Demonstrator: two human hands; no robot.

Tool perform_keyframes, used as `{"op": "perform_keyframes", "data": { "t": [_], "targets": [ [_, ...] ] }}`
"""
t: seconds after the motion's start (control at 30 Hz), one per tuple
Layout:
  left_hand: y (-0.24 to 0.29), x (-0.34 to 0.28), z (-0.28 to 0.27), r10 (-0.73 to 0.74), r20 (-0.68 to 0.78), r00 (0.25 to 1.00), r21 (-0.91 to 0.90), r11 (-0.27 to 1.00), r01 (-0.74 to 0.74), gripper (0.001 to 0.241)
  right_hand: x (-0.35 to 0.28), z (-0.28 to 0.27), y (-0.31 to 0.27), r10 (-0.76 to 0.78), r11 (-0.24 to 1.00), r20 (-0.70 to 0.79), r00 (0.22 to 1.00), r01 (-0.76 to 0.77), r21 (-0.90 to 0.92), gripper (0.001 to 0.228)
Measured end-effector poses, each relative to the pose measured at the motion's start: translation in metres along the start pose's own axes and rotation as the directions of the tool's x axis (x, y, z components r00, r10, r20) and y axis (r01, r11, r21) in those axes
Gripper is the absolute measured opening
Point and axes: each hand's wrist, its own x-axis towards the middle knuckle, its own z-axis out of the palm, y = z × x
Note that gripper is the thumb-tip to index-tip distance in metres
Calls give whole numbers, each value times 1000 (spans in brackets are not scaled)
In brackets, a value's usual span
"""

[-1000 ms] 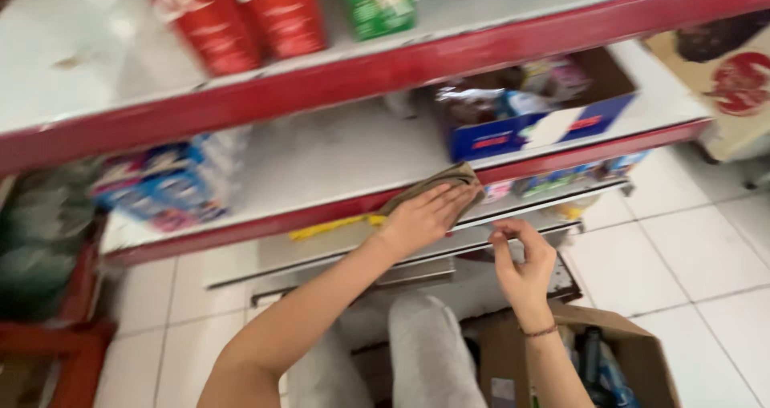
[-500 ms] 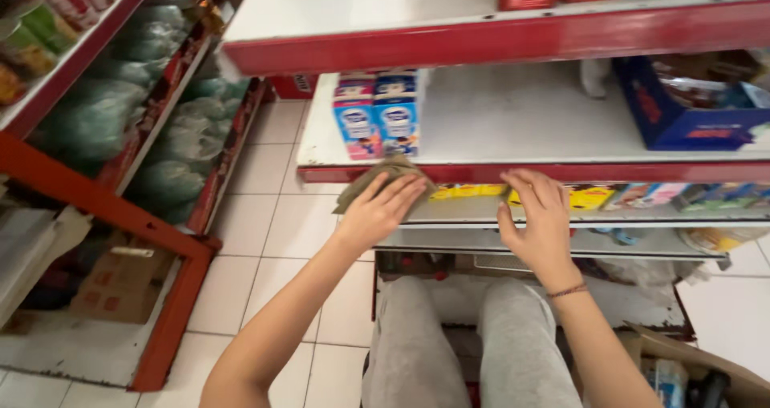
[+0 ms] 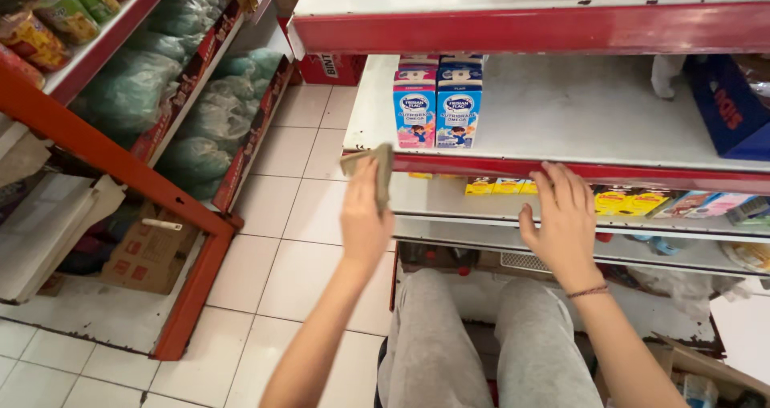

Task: The person sits on a low stool in a store aisle, wipes a shelf with a cloth, and then restocks it with milk cartons from a cardboard box. They use a barcode scanner to scan each carton before placing it on the shelf.

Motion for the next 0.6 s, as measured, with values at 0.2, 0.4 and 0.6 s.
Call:
{"op": "perform_keyframes", "data": {
  "t": [0.2, 0.4, 0.6],
  "targets": [
    [97, 4, 83, 479, 48, 876, 115, 869, -482, 54, -28, 4, -10, 36, 997, 43, 998, -33, -73, 64],
    [91, 3, 102, 606, 238, 759, 147, 750, -645, 47, -37, 9, -10, 87, 985, 110, 990, -69, -160, 56],
    [21, 5, 53, 482, 224, 847, 228, 819, -527, 40, -43, 10, -9, 82, 988, 115, 990, -65, -140, 71]
  ]
}}
